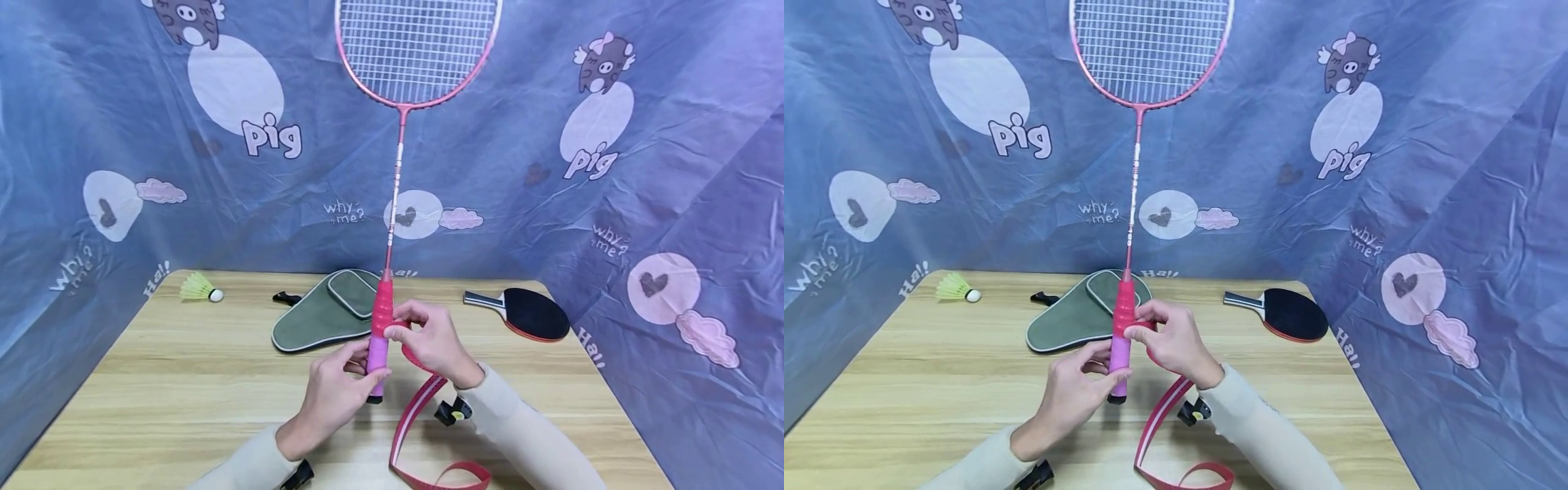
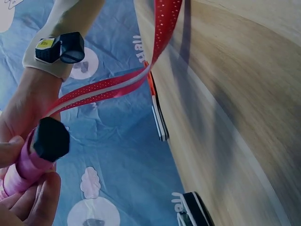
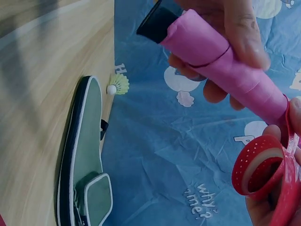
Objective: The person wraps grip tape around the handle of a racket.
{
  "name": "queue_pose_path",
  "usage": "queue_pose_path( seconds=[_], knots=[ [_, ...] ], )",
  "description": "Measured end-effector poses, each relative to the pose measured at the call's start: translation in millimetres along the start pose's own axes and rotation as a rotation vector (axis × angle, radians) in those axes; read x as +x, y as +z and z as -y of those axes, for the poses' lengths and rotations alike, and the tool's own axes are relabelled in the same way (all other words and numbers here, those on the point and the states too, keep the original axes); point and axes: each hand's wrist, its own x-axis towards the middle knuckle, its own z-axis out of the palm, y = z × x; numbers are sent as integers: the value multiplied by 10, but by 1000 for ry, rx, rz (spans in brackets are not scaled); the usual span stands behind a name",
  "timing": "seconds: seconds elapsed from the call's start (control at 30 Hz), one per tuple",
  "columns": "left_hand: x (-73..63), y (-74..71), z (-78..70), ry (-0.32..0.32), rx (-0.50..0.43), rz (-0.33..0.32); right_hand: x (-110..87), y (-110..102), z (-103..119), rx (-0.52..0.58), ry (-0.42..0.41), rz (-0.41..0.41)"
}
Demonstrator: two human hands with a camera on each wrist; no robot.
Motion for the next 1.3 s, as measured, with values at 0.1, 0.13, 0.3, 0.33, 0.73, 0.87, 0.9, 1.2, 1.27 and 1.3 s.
queue_pose_path(
  seconds=[0.1,0.13,0.3,0.33,0.73,0.87,0.9,1.2,1.27,1.3],
  knots=[
    [1,-10,-17,-54,-9,20,10,13,17,-9,20,7],
    [0,-15,-19,-70,-13,26,14,11,26,-13,30,12],
    [16,-64,-18,-92,-18,40,34,-36,63,-2,73,79],
    [22,-75,-19,-90,-18,43,39,-51,67,-1,73,95],
    [40,-142,10,-102,-150,135,59,-144,113,29,75,202],
    [33,-160,52,-82,-241,186,65,-133,119,34,82,167],
    [32,-164,62,-77,-261,199,67,-128,117,35,80,157],
    [71,-200,110,-23,-382,304,79,-102,99,82,75,123],
    [72,-208,116,-28,-393,327,75,-99,94,96,73,130],
    [72,-213,116,-33,-397,339,74,-97,89,106,71,135]
  ],
)
